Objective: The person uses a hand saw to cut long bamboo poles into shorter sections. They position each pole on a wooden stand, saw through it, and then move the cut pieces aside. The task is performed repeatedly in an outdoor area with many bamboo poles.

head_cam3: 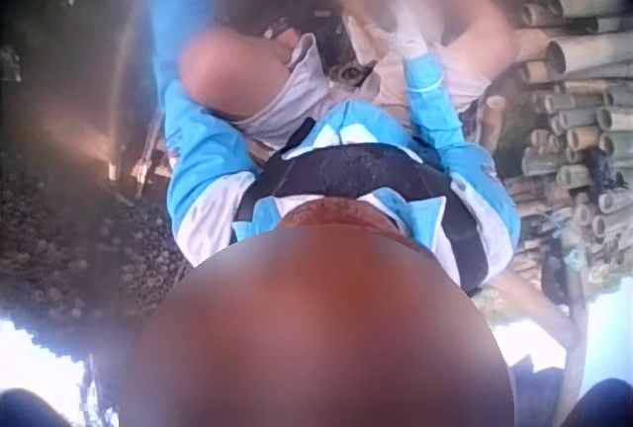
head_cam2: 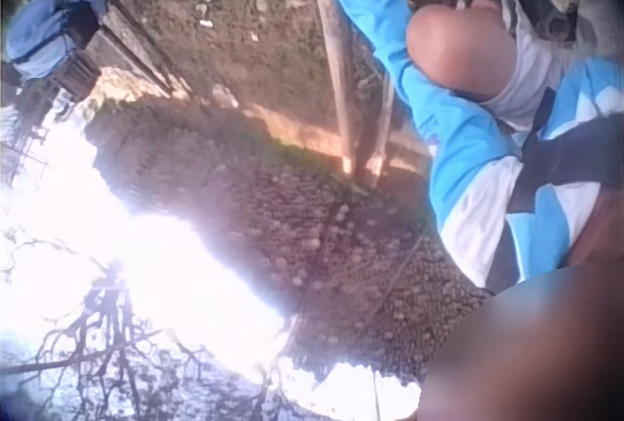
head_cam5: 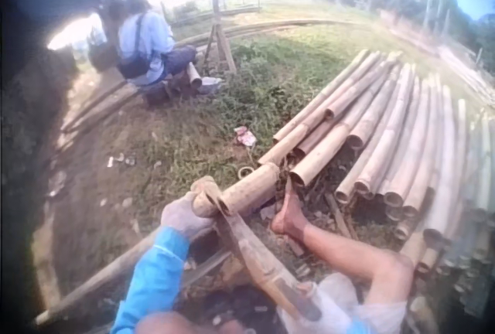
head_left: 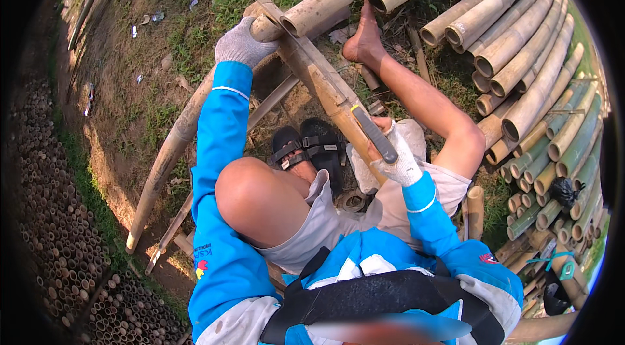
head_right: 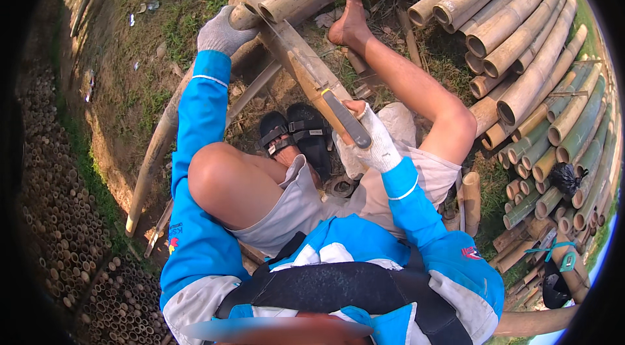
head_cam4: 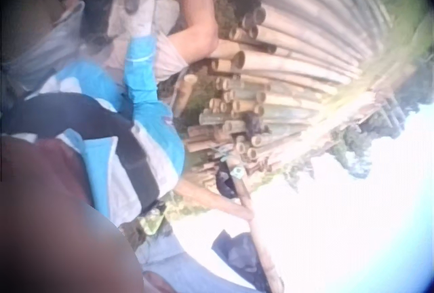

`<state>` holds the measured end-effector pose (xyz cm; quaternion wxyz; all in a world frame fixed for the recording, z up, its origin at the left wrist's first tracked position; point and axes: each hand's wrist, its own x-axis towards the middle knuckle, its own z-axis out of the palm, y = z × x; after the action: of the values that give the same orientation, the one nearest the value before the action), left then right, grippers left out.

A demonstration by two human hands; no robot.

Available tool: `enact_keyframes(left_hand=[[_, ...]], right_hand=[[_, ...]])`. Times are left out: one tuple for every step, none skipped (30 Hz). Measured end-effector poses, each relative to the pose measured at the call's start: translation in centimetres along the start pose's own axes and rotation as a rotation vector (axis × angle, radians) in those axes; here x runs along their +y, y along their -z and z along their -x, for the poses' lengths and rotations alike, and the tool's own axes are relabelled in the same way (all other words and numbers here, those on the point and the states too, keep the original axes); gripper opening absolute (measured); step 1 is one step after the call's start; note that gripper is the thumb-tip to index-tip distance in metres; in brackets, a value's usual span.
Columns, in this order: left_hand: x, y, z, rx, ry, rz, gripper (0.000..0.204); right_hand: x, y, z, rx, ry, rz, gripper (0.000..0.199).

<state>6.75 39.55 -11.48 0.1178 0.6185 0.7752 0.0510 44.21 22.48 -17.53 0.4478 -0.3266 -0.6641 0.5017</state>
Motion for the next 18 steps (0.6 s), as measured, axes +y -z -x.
enact_keyframes(left_hand=[[0.0,0.0,0.2,-0.011,0.001,0.003,0.098],[0.2,0.0,0.4,-0.005,0.001,0.010,0.098],[0.3,0.1,0.5,0.013,0.003,0.015,0.098],[0.4,0.3,0.7,0.011,0.013,0.019,0.098],[0.6,0.5,0.8,-0.012,0.040,0.009,0.098],[0.6,0.7,1.0,-0.032,0.059,-0.001,0.098],[0.9,0.8,0.7,-0.011,0.052,0.008,0.097],[0.8,0.8,0.8,-0.001,0.030,0.018,0.096],[0.8,0.7,0.7,0.001,0.041,-0.004,0.094],[0.7,0.6,0.6,-0.007,0.037,0.014,0.093],[0.4,0.4,0.6,-0.006,0.055,0.031,0.090],[0.3,0.1,0.5,0.006,0.018,0.051,0.089],[0.2,-0.2,0.3,0.027,0.024,0.043,0.090],[0.1,-0.4,0.1,-0.018,-0.048,0.177,0.089],[0.0,-0.7,0.0,-0.005,-0.041,0.176,0.090],[0.1,-1.1,0.1,0.071,-0.064,0.069,0.092],[0.3,-1.6,-0.1,0.058,-0.061,0.167,0.092],[0.7,-2.3,-0.2,0.070,-0.142,0.200,0.093]], right_hand=[[0.2,-0.3,-2.6,-0.081,-0.314,0.048,0.053],[1.2,-1.7,-6.2,-0.108,-0.120,0.119,0.053],[2.0,-3.2,-9.6,-0.092,-0.060,0.037,0.054],[2.6,-4.8,-12.2,-0.072,-0.061,-0.015,0.054],[3.2,-5.7,-14.2,-0.050,0.051,0.146,0.057],[3.4,-6.2,-14.3,-0.097,-0.119,0.097,0.058],[3.7,-6.4,-14.6,-0.137,-0.273,0.075,0.059],[3.5,-6.4,-13.5,-0.091,-0.133,0.072,0.058],[3.2,-6.0,-12.0,-0.026,-0.095,0.114,0.057],[2.8,-5.8,-10.8,0.024,-0.043,0.087,0.054],[2.3,-5.7,-9.6,0.122,-0.002,0.085,0.051],[1.5,-5.2,-8.1,0.128,-0.008,0.032,0.047],[0.7,-4.8,-7.2,0.078,-0.214,-0.294,0.046],[-0.4,-4.7,-5.4,0.108,-0.223,-0.228,0.052],[-1.5,-4.5,-3.9,0.105,-0.274,-0.208,0.052],[-2.6,-4.6,-2.6,0.256,-0.160,-0.039,0.052],[-3.6,-4.3,-1.2,0.271,-0.197,-0.063,0.052],[-4.5,-4.0,0.1,0.296,-0.224,-0.142,0.048]])
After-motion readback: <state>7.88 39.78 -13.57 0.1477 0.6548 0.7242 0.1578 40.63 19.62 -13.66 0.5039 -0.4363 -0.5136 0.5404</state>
